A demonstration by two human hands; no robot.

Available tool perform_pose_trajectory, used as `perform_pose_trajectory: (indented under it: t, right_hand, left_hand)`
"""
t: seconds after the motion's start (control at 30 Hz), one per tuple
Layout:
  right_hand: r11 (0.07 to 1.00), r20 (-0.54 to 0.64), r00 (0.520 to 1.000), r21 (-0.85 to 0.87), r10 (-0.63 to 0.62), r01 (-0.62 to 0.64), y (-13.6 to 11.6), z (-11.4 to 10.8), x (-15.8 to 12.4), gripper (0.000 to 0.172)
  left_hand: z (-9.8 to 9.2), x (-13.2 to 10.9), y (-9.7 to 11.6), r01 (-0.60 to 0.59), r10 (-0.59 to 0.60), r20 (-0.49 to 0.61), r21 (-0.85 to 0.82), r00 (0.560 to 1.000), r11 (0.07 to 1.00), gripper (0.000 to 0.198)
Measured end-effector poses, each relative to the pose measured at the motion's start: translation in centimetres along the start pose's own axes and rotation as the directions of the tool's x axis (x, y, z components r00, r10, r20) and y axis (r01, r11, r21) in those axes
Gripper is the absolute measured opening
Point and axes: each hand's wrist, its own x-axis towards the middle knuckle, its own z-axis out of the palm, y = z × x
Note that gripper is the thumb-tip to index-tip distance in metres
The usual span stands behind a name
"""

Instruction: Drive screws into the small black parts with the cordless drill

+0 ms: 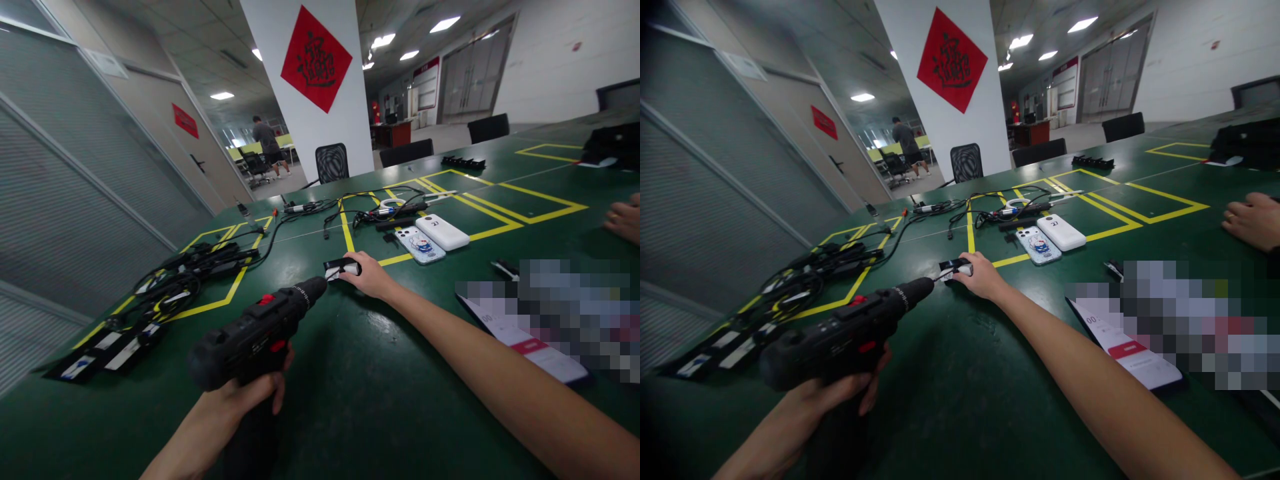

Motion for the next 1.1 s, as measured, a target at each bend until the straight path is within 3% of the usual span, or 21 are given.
perform_pose_trajectory:
  t: [0.1,0.3,1.1]
  right_hand:
    - [1.0,-0.004,1.0,0.005,-0.009,0.009,0.1,0.1,0.0,0.042]
    - [1.0,-0.005,1.0,0.002,-0.01,0.01,0.4,0.3,0.1,0.044]
    - [1.0,0.002,1.0,0.004,-0.008,0.008,0.3,0.3,0.1,0.044]
  left_hand:
    - [-0.5,0.1,-0.2,0.032,-0.03,0.073,-0.022,0.997,0.999,0.037]
    - [-0.7,0.1,-0.7,0.004,0.003,0.104,-0.062,0.995,0.998,0.043]
    - [0.1,0.0,0.8,-0.012,0.011,0.075,0.014,0.997,1.0,0.03]
